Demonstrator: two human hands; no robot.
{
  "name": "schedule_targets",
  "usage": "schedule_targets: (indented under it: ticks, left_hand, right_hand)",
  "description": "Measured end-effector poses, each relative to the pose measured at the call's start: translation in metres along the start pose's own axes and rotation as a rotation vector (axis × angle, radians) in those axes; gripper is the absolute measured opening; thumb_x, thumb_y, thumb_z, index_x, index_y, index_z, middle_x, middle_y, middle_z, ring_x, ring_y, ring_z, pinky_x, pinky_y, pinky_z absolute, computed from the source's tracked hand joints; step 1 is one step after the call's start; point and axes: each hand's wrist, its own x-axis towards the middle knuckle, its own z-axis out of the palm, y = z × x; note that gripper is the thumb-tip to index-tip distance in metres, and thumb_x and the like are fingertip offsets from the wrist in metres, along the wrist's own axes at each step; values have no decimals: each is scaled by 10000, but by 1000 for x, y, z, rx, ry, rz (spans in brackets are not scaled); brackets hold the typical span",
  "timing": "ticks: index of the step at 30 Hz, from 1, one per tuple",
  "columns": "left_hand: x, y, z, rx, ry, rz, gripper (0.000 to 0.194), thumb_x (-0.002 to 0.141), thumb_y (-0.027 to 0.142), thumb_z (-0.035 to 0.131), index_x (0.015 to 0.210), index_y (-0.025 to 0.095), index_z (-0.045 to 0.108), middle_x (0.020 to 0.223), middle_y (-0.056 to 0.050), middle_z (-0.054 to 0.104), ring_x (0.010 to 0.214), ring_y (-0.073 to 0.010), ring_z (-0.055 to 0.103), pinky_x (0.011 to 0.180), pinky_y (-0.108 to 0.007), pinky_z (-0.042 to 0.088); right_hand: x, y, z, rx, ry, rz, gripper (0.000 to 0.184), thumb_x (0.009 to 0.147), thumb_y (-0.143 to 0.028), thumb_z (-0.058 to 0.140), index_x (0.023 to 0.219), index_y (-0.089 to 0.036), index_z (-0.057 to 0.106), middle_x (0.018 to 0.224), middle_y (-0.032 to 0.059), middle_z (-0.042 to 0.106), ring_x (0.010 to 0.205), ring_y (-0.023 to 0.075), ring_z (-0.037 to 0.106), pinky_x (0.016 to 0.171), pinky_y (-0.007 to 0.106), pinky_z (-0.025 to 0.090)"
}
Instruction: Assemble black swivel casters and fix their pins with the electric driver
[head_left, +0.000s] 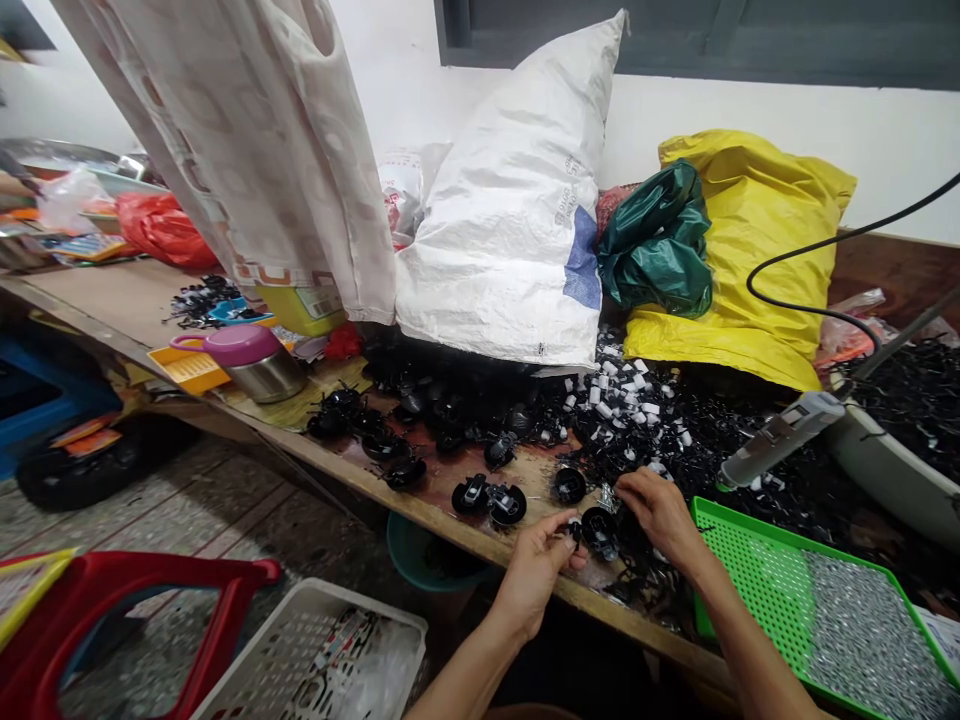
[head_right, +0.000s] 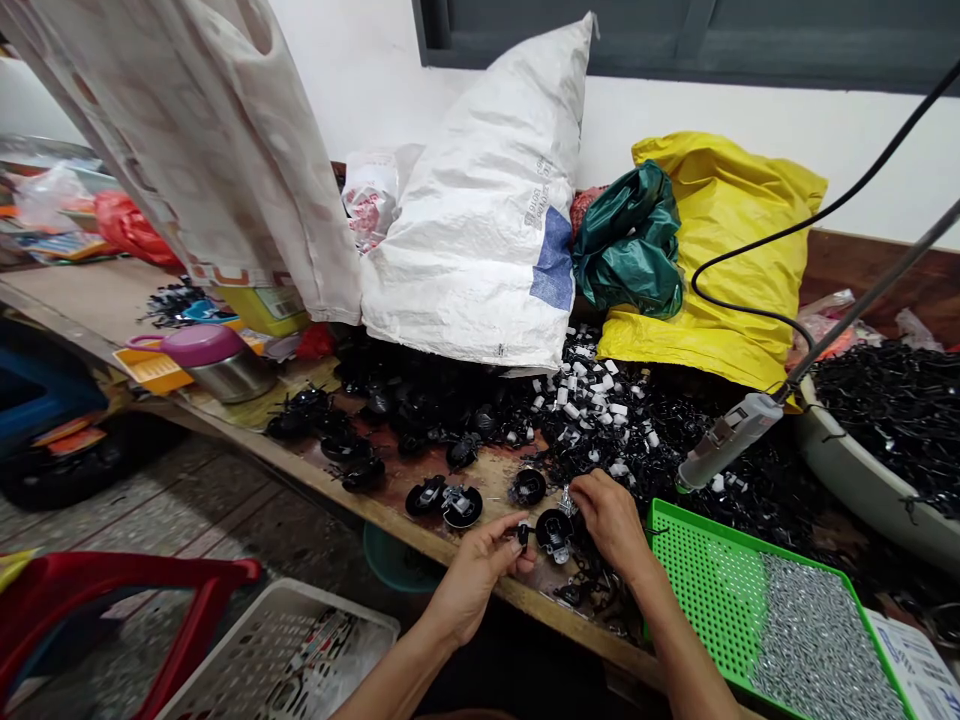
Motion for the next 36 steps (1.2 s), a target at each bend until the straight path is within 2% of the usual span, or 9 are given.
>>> schedule_targets:
  ticks: [4, 8, 10, 13, 24, 32, 36]
  left_hand:
    - [-1, 2, 5, -24, 33, 55, 384, 584, 233, 687, 945, 114, 634, 687, -42, 646, 617, -136, 552, 623, -267, 427]
    - [-5, 7, 9, -6, 50, 109, 312, 588, 204, 679, 894, 148, 662, 791, -47, 645, 685, -148, 549, 656, -267, 436]
    - [-7, 8, 9, 37, 46, 157, 265, 599, 196, 669, 862, 156, 676, 793, -43, 630, 712, -154, 545, 674, -265, 437]
    - [-8, 8, 8, 102, 33, 220, 233, 615, 196, 657, 844, 164, 687, 767, -36, 591, 745, -166, 538, 684, -262, 438]
    - [-9, 6, 7, 203, 32, 277, 228, 606, 184, 662, 829, 193, 704, 731, -22, 530, 712, -151, 508, 672, -250, 427]
    - [-11, 10, 3, 287, -20, 309, 196, 638, 203, 651, 826, 199, 706, 778, -46, 569, 752, -169, 523, 696, -275, 430]
    - [-11, 10, 2, 286, -29, 318, 183, 629, 187, 656, 805, 198, 703, 793, -45, 571, 775, -176, 531, 713, -281, 432]
  right_hand:
    - [-20, -24, 1, 299, 23, -39, 237, 843, -285, 396, 772, -190, 601, 704, 28, 566, 656, 140, 543, 586, 232, 430]
    - [-38, -46, 11, 406, 65, -69, 224, 850, -230, 376, 950, -202, 574, 828, 45, 597, 757, 146, 573, 665, 236, 466]
    - [-42, -51, 17, 393, 131, -86, 244, 847, -207, 376, 1030, -204, 538, 888, 57, 606, 803, 151, 581, 706, 244, 474]
    - [-43, -50, 26, 348, 211, -136, 248, 841, -184, 380, 1049, -192, 514, 871, 64, 617, 769, 150, 596, 688, 242, 489]
    - [-46, -43, 38, 114, 379, -279, 266, 835, -121, 384, 1081, -182, 466, 842, 73, 628, 743, 160, 609, 658, 276, 505]
    - [-48, -44, 35, 119, 352, -290, 242, 835, -126, 392, 1060, -184, 458, 810, 58, 620, 714, 148, 614, 625, 254, 512]
    - [-49, -45, 37, 69, 399, -277, 248, 832, -112, 394, 1063, -171, 462, 816, 74, 627, 723, 161, 614, 644, 281, 511]
